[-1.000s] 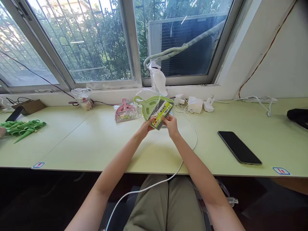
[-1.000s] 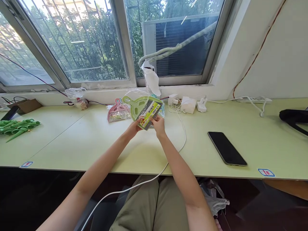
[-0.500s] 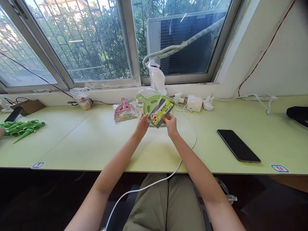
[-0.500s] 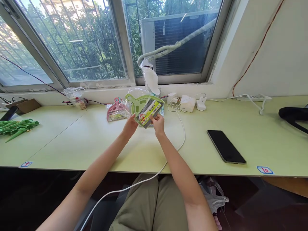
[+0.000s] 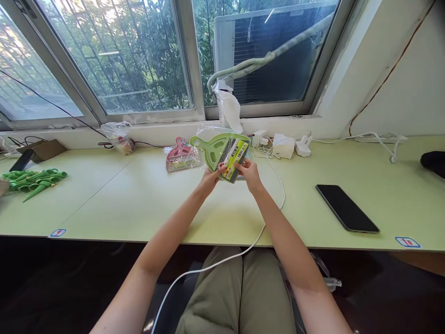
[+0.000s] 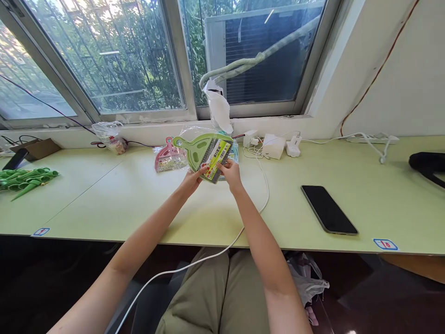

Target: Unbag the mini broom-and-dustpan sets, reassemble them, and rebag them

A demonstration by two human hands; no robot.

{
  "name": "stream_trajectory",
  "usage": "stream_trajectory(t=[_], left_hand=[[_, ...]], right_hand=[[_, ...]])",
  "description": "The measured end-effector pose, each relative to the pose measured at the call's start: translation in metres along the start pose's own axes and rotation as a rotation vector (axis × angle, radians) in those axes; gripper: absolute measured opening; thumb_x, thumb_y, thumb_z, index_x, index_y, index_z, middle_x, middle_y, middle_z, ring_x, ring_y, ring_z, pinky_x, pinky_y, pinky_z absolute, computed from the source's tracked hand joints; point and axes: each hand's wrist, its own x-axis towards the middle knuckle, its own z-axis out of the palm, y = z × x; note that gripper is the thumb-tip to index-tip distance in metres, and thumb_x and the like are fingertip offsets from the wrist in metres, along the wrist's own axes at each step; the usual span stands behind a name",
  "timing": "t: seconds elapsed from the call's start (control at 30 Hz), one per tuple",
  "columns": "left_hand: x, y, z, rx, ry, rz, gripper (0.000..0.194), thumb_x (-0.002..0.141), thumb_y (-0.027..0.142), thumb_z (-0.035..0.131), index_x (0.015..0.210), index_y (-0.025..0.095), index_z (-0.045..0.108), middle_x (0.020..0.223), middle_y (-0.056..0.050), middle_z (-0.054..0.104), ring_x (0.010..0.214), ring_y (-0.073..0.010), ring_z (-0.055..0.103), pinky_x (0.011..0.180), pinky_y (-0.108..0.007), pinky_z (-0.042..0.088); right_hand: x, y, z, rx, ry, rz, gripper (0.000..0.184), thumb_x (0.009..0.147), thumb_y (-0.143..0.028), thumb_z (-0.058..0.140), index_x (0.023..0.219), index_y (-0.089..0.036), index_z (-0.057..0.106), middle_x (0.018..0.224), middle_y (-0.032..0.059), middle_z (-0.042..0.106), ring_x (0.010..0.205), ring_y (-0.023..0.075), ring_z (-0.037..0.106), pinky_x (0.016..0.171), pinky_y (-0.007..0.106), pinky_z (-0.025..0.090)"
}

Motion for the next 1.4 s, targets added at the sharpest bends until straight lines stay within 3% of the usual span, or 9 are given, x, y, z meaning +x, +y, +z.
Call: stream_trajectory(t=[0.2,0.3,0.43,0.53,0.63,0.8,0.9,1.1,1.4], left_hand=[[-0.003,0.004,0.002,0.112,-0.024,0.039,0.071,0.057,0.023,0.086,0.122,0.02,0.057,0.109,-0.006,0.071,0.104,-0.0242,0.066,0.092,-0.038,0.052],[-0.004,0.002,0.005,0.158,-0.005,0.166,0.094,0.053,0.02,0.088,0.135,0.025,0.043,0.116,-0.007,0.067,0.108,-0.0243,0.064,0.093,-0.036,0.052],[-0.005,-0.008,0.008,0.182,0.125,0.259,0.117,0.053,0.021,0.089,0.147,0.032,0.019,0.125,-0.007,0.062,0.108,-0.0236,0.064,0.092,-0.034,0.052],[-0.007,-0.013,0.009,0.191,0.191,0.297,0.112,0.061,0.026,0.085,0.148,0.034,0.016,0.129,-0.007,0.059,0.111,-0.0219,0.062,0.091,-0.03,0.051],[-0.01,-0.01,0.01,0.18,0.161,0.303,0.104,0.065,0.029,0.083,0.147,0.034,0.02,0.132,-0.006,0.057,0.116,-0.0214,0.059,0.092,-0.028,0.051],[-0.007,-0.003,0.007,0.124,0.162,0.16,0.069,0.076,0.044,0.072,0.136,0.03,0.043,0.123,-0.004,0.063,0.111,-0.0218,0.061,0.083,-0.029,0.053],[-0.003,-0.003,0.003,0.136,0.165,0.122,0.056,0.071,0.038,0.075,0.123,0.026,0.057,0.111,-0.003,0.068,0.106,-0.0214,0.063,0.081,-0.028,0.052],[-0.003,-0.004,0.0,0.166,0.108,0.102,0.055,0.062,0.032,0.081,0.113,0.022,0.061,0.1,-0.003,0.072,0.095,-0.0223,0.067,0.081,-0.033,0.051],[-0.005,-0.003,0.001,0.27,0.003,0.031,0.052,0.058,0.036,0.085,0.101,0.019,0.062,0.094,-0.004,0.072,0.081,-0.0216,0.068,0.071,-0.034,0.053]], right_hand=[[-0.002,0.001,0.006,0.002,0.061,-0.047,0.048,0.05,-0.045,0.083,0.086,-0.019,0.065,0.08,0.0042,0.074,0.072,0.0201,0.068,0.065,0.035,0.058],[-0.003,0.005,0.009,0.011,0.141,-0.079,0.043,0.054,-0.045,0.08,0.085,-0.019,0.064,0.075,0.0023,0.073,0.07,0.0178,0.067,0.064,0.032,0.056],[-0.005,0.011,0.01,0.033,0.223,-0.103,0.037,0.058,-0.042,0.078,0.083,-0.018,0.063,0.071,0.0014,0.071,0.071,0.0173,0.066,0.065,0.031,0.056],[-0.007,0.012,0.012,0.053,0.208,-0.096,0.037,0.059,-0.041,0.078,0.084,-0.018,0.064,0.073,0.002,0.071,0.074,0.0181,0.066,0.068,0.033,0.056],[-0.008,0.01,0.013,0.073,0.199,-0.096,0.037,0.059,-0.04,0.079,0.086,-0.018,0.064,0.075,0.0024,0.072,0.076,0.0187,0.067,0.071,0.034,0.057],[-0.01,0.006,0.014,0.123,0.175,-0.103,0.037,0.059,-0.039,0.08,0.085,-0.018,0.064,0.078,0.0028,0.072,0.081,0.0194,0.068,0.075,0.036,0.057],[-0.011,0.007,0.016,0.146,0.135,-0.065,0.039,0.056,-0.039,0.082,0.084,-0.018,0.065,0.077,0.0023,0.072,0.077,0.0196,0.068,0.074,0.038,0.058],[-0.011,0.009,0.016,0.144,0.066,-0.009,0.04,0.054,-0.038,0.082,0.084,-0.019,0.065,0.078,0.002,0.072,0.079,0.0197,0.067,0.076,0.037,0.057],[0.0,0.007,0.003,0.202,0.317,-0.12,0.026,0.069,-0.038,0.066,0.089,-0.022,0.062,0.094,-0.0002,0.07,0.09,0.0155,0.063,0.072,0.026,0.052]])
